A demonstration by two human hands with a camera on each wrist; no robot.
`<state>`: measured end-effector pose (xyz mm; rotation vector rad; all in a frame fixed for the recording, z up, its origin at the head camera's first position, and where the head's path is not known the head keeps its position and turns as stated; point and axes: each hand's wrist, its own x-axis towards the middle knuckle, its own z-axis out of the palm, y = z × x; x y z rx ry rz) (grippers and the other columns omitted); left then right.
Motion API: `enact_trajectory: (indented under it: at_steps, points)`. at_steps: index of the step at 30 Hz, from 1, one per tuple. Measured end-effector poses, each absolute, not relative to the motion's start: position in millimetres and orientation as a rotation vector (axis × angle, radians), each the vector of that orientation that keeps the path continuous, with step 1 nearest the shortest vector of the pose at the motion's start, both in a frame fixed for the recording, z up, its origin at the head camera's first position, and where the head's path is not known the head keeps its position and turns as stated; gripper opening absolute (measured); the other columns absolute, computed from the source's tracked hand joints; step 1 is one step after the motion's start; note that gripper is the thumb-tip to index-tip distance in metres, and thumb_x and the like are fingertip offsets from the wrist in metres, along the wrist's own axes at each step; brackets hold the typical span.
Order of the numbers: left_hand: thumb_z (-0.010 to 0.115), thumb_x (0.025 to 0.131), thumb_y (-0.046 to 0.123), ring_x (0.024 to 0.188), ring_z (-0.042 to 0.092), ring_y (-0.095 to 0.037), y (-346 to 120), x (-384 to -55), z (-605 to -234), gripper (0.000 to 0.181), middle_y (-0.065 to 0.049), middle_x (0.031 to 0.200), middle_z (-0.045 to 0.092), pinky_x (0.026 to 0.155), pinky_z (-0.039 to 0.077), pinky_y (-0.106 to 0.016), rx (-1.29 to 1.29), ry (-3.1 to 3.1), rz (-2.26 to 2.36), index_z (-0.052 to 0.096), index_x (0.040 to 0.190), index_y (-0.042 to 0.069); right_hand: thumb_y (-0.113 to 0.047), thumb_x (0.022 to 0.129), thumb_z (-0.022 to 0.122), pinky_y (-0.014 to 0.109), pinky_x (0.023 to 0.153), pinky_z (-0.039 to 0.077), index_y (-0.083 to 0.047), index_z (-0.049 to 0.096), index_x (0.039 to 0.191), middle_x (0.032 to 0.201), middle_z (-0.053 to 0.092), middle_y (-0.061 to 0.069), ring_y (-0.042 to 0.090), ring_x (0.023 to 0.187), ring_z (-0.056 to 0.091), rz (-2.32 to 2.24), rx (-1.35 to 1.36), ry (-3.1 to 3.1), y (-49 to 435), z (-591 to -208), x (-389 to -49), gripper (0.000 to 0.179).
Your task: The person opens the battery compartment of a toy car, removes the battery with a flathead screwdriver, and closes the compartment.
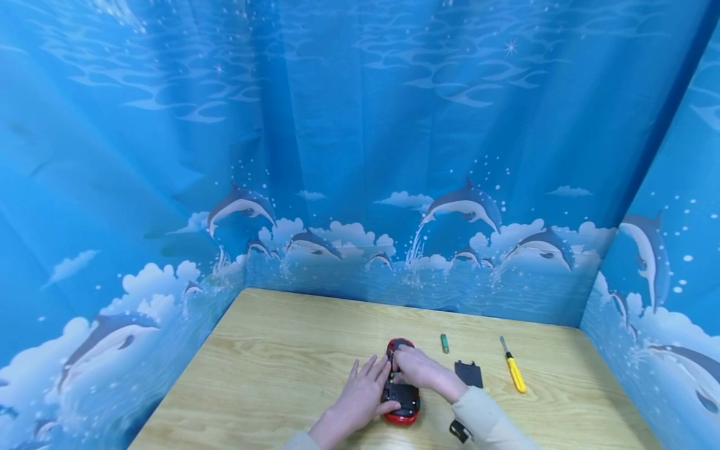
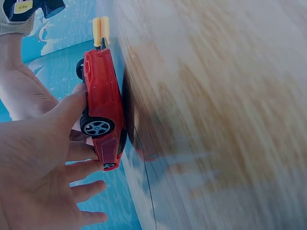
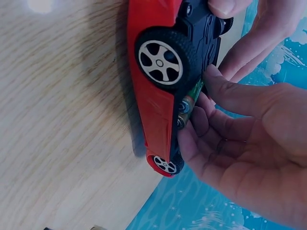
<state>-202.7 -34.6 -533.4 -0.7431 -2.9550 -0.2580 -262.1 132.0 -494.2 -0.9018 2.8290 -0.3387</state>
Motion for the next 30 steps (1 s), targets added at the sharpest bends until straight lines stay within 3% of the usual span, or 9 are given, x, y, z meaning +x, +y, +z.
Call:
enact_trajectory:
  at_steps: [21,30]
  points:
    - [0.061,0.091,0.062,0.142,0.044,-0.031,-33.1,-202.5,-536.1,0.080,-0.009,0.156,0.046,0.113,0.039,-0.059,-0.743,-2.931,-0.247,0.051,0.149,0.008,-0.008,0.087,0.079,0.029,0.066,0.055,-0.006,0.068,0.086,0.090,0.057,0.002,0.016,0.076,0.060,-0.400,-0.933,2.826,136.1,-494.6,-256.0,0.011]
    - [0.063,0.090,0.061,0.141,0.045,-0.032,-33.2,-200.8,-534.3,0.080,-0.011,0.155,0.047,0.112,0.040,-0.059,-0.757,-2.911,-0.251,0.052,0.148,0.006,-0.004,0.089,0.075,0.036,0.070,0.058,-0.006,0.072,0.090,0.085,0.071,0.004,0.022,0.080,0.068,-0.622,-0.957,2.879,147.3,-487.3,-261.6,0.004]
